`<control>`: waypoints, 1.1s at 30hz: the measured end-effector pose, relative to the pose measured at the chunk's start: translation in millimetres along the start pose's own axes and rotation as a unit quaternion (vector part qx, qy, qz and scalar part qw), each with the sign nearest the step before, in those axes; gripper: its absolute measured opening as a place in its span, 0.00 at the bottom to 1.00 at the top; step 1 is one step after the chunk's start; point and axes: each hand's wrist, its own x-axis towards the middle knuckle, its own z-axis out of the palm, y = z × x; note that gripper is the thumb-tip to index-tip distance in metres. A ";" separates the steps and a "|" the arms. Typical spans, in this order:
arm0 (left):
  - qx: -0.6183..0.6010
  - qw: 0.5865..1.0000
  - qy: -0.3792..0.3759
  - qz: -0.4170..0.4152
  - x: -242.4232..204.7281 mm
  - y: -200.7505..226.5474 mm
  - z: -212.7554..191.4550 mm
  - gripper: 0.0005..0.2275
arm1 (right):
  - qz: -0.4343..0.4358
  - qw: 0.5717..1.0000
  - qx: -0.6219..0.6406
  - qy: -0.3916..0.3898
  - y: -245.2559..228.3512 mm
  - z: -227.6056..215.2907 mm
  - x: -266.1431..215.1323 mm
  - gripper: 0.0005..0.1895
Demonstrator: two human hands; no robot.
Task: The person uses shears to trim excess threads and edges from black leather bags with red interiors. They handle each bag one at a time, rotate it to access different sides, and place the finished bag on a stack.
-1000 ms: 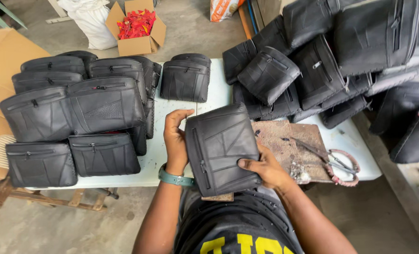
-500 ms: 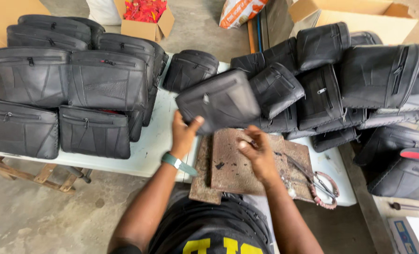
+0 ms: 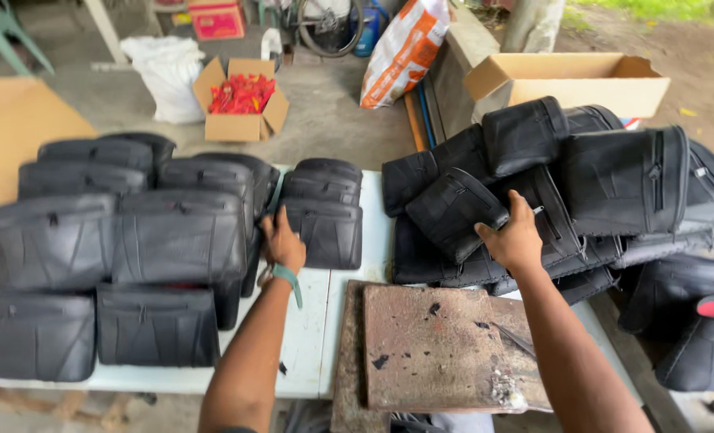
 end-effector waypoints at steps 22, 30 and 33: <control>-0.293 0.812 -0.252 0.437 -185.4 150.0 -132.7 0.44 | -0.247 0.956 0.152 0.044 -120.4 -72.1 -294.2 0.23; -0.213 0.823 -0.301 0.432 -230.2 117.2 -143.5 0.29 | -0.134 0.896 0.322 -0.274 -109.9 -112.5 -306.5 0.28; -0.230 0.814 -0.291 0.446 -245.4 115.0 -142.8 0.31 | 0.179 0.858 0.298 -0.379 -95.5 -103.9 -294.8 0.19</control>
